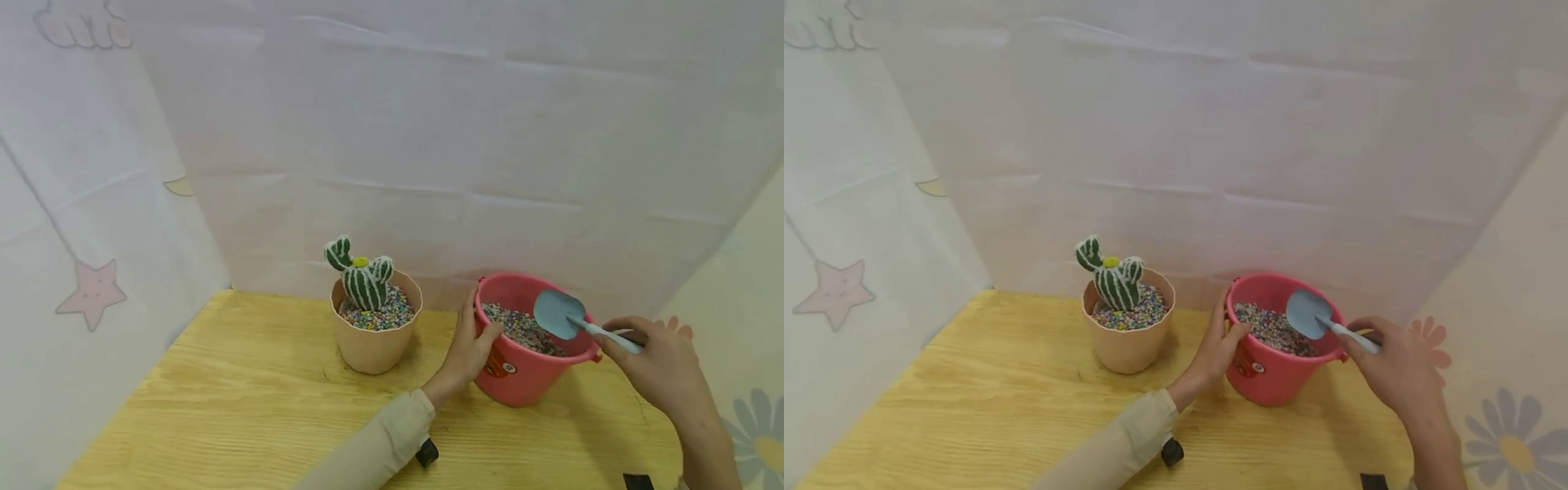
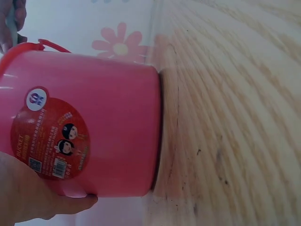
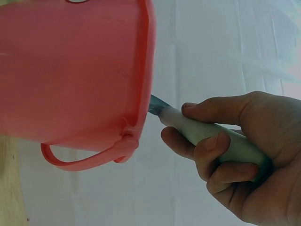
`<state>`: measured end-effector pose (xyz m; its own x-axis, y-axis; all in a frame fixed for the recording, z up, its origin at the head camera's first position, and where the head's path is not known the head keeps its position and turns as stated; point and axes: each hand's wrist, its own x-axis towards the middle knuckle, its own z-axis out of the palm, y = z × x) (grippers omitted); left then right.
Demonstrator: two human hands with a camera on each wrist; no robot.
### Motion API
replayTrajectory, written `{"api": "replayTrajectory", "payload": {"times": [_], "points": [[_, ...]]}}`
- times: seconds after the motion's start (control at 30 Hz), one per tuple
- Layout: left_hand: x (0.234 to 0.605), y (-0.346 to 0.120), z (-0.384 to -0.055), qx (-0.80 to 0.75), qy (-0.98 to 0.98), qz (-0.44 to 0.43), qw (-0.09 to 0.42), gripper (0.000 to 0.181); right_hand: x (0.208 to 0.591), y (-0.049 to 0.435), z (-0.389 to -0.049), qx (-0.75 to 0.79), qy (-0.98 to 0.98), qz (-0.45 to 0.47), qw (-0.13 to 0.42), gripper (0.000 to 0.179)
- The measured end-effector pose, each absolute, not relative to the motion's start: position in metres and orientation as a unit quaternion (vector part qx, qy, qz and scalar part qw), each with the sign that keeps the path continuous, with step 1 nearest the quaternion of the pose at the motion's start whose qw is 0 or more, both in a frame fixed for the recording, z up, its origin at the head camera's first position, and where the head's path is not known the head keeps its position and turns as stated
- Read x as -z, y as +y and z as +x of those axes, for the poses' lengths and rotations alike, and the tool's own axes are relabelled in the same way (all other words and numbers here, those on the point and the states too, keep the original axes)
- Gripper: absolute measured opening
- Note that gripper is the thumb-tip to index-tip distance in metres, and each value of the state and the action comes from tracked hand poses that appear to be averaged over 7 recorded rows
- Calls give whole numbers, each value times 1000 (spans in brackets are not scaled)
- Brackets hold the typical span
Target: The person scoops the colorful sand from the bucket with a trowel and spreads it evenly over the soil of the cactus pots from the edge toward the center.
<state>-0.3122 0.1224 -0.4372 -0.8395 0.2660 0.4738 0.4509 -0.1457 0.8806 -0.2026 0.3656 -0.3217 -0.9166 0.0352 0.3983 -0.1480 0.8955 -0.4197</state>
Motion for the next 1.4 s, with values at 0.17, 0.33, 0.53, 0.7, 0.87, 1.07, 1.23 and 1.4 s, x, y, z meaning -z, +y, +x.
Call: {"api": "replayTrajectory", "payload": {"times": [0.17, 0.33, 0.53, 0.7, 0.87, 1.07, 1.23, 1.4], "points": [[441, 119, -316, 684, -668, -284, 78, 80, 324, 360, -205, -212, -956, 40, 201, 27], [440, 116, -318, 680, -678, -270, 65, 82, 318, 357, -214, -191, -952, 99, 218, 22], [432, 114, -325, 702, -650, -289, 49, 86, 303, 361, -230, -141, -960, 137, 200, 31], [428, 115, -329, 725, -621, -297, 24, 86, 288, 364, -243, -113, -973, 141, 143, 36], [429, 118, -326, 755, -586, -293, -10, 86, 278, 369, -257, -92, -976, 166, 104, 28], [435, 119, -322, 765, -579, -281, -26, 84, 267, 372, -277, -116, -980, 160, 6, 26], [439, 121, -322, 771, -568, -287, -29, 83, 264, 371, -291, -114, -982, 115, -94, 22], [438, 120, -320, 772, -569, -277, -48, 84, 264, 362, -297, -66, -983, 97, -140, 22]]}}
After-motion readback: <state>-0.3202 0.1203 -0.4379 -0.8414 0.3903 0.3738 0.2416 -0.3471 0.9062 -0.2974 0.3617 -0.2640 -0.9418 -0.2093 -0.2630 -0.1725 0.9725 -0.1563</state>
